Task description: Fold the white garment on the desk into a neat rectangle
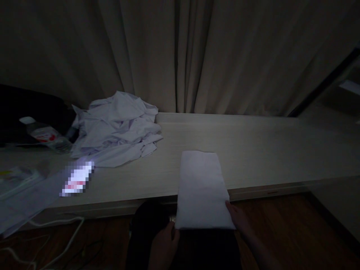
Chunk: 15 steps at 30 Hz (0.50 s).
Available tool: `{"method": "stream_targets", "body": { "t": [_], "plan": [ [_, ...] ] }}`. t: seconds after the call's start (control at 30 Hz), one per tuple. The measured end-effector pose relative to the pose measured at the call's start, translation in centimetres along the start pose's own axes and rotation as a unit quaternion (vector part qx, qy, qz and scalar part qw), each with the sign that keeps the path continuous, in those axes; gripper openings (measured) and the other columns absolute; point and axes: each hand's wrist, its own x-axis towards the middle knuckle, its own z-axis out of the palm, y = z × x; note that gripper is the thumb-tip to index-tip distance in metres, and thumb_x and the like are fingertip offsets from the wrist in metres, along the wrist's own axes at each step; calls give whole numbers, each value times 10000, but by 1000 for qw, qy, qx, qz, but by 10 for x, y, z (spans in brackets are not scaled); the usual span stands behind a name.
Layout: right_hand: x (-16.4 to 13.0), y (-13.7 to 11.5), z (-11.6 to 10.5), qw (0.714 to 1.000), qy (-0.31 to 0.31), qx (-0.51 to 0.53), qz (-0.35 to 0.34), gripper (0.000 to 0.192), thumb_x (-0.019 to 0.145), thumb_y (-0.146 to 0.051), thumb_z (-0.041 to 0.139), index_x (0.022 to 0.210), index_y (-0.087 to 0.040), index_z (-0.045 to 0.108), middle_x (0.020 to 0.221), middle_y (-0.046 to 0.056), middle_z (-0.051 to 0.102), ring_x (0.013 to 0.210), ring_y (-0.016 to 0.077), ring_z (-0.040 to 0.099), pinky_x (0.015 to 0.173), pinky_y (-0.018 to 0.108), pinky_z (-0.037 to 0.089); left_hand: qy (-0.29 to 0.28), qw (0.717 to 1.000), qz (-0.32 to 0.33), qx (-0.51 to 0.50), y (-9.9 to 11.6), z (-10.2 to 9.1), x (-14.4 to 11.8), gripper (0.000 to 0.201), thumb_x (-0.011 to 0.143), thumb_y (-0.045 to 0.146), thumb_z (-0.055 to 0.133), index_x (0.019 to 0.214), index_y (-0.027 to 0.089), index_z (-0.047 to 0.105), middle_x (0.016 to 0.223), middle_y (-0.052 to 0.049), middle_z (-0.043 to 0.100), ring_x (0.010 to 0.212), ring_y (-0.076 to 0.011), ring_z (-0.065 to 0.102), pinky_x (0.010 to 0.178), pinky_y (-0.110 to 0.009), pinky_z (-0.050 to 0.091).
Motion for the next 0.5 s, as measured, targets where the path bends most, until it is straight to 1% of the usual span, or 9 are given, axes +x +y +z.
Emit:
{"method": "stream_targets", "body": {
  "t": [0.1, 0.17, 0.2, 0.27, 0.33, 0.37, 0.43, 0.47, 0.5],
  "plan": [
    [-3, 3, 6, 1000, 13, -14, -17, 663, 652, -764, 346, 686, -154, 602, 740, 100, 660, 707, 225, 576, 650, 322, 420, 14, 1000, -15, -11, -1, -1, -1, 324, 865, 338, 262, 958, 204, 542, 904, -95, 694, 847, -225, 643, 721, -314, 400],
    [-6, 4, 10, 999, 31, -22, -28, 637, 661, -756, 344, 687, -167, 586, 755, 104, 656, 727, 234, 573, 668, 328, 418, 34, 998, -21, -47, -4, -3, -1, 339, 875, 346, 228, 949, 212, 531, 905, -93, 686, 853, -221, 638, 735, -321, 402],
    [-7, 5, 12, 998, 39, -23, -31, 624, 670, -748, 341, 695, -172, 580, 764, 107, 656, 739, 238, 574, 680, 331, 418, 51, 996, -24, -70, -6, -5, 0, 339, 878, 349, 215, 896, 221, 527, 860, -79, 678, 813, -214, 634, 718, -320, 402],
    [-8, 7, 13, 998, 51, -20, -29, 605, 700, -725, 323, 728, -177, 576, 795, 111, 662, 771, 243, 582, 706, 332, 423, 92, 987, -32, -124, -12, -10, 2, 343, 876, 364, 205, 738, 236, 492, 705, -37, 625, 679, -190, 601, 656, -313, 399],
    [-9, 10, 12, 998, 58, -13, -20, 607, 723, -715, 300, 741, -174, 574, 797, 115, 666, 772, 244, 591, 709, 332, 430, 118, 970, -53, -206, -18, -15, 7, 364, 866, 421, 217, 658, 237, 452, 600, -3, 555, 576, -171, 552, 580, -300, 405],
    [-9, 11, 11, 998, 56, -9, -15, 621, 725, -720, 292, 743, -169, 576, 796, 121, 669, 769, 246, 596, 707, 333, 435, 119, 956, -64, -259, -21, -17, 11, 372, 851, 466, 242, 662, 232, 460, 602, -2, 554, 571, -168, 552, 555, -293, 420],
    [-9, 14, 10, 999, 46, 0, -7, 667, 702, -749, 302, 768, -153, 595, 842, 143, 679, 800, 257, 609, 733, 337, 446, 94, 927, -76, -356, -25, -16, 19, 406, 797, 562, 321, 764, 210, 521, 711, -34, 618, 652, -188, 598, 560, -300, 473],
    [-9, 14, 9, 999, 41, 3, -5, 696, 680, -768, 317, 788, -146, 608, 885, 157, 682, 836, 266, 614, 763, 340, 448, 76, 917, -77, -385, -26, -12, 23, 451, 760, 602, 368, 841, 195, 545, 801, -64, 646, 725, -207, 620, 595, -317, 498],
    [-9, 15, 8, 999, 37, 7, -4, 723, 658, -785, 332, 814, -141, 621, 933, 165, 682, 879, 273, 615, 798, 339, 447, 61, 913, -71, -398, -25, -8, 26, 506, 725, 627, 413, 910, 179, 559, 897, -95, 658, 814, -225, 628, 657, -334, 514]
  ]
}}
